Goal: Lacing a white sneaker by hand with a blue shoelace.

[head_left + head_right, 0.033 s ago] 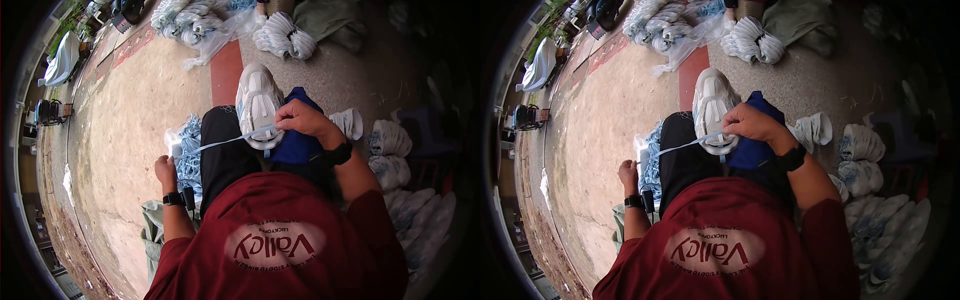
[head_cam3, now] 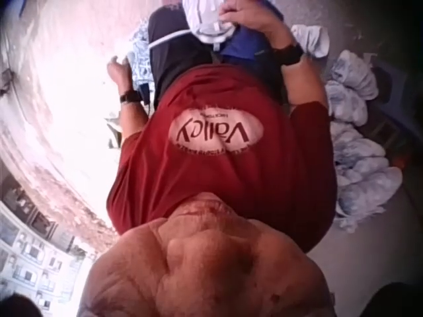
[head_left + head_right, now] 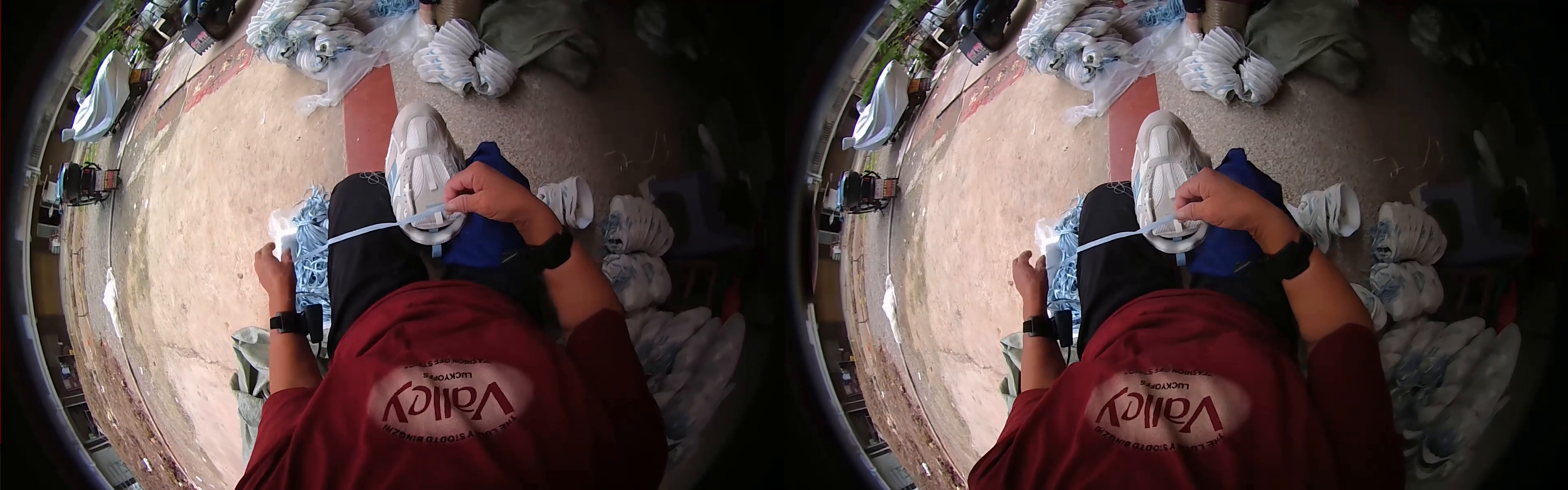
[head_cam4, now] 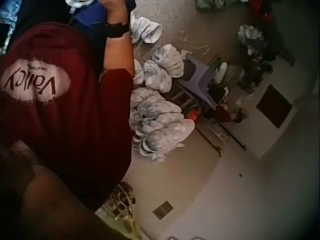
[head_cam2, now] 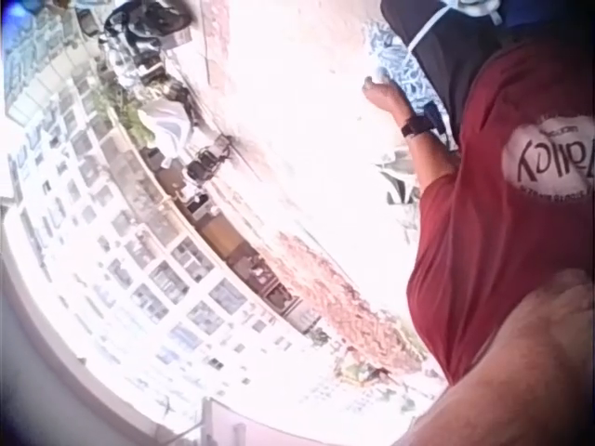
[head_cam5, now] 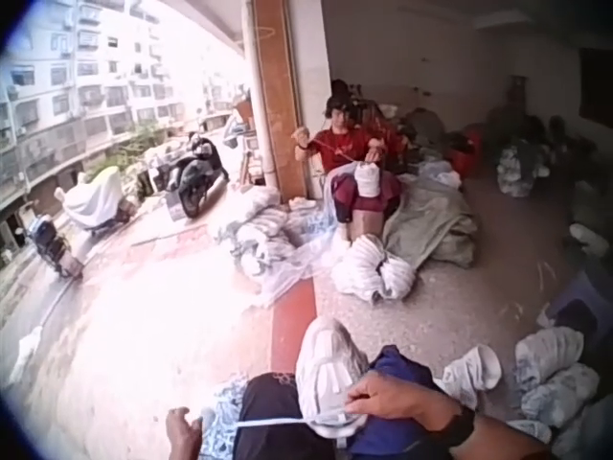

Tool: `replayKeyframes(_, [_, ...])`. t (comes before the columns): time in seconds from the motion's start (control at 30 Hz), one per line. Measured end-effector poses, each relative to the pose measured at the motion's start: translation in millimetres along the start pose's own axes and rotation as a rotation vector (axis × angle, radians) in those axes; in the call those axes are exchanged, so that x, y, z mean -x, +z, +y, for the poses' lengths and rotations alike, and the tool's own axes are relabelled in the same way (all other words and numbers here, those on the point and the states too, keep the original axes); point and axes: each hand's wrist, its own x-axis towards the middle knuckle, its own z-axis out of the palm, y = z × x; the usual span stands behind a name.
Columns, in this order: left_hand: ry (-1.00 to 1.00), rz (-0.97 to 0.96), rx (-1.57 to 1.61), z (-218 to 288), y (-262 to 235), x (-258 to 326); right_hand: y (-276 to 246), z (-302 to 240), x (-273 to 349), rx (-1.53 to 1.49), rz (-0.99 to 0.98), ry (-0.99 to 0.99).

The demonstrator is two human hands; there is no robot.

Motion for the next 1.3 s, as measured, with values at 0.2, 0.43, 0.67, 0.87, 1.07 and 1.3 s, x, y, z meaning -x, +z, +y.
replayKeyframes(0.2, [0.508,-0.603,1.106,209,-60,10,25,-23,-26,0.251,-0.056,-0.075])
replayKeyframes(0.43, [0.446,-0.93,1.124,231,-45,6,10,-11,-21,0.147,0.163,-0.037])
replayKeyframes(0.67, [0.355,-0.866,0.949,226,-11,-36,-12,46,-53,-0.091,0.507,0.021])
replayKeyframes(0.87, [0.407,-0.702,0.848,232,16,-50,-16,58,-75,-0.134,0.522,0.115])
replayKeyframes(1.07, [0.585,-0.596,0.519,239,8,-48,-19,68,-85,-0.068,0.509,0.216])
replayKeyframes(1.3, [0.816,-0.513,0.216,256,2,-54,-19,74,-92,0.025,0.526,0.276])
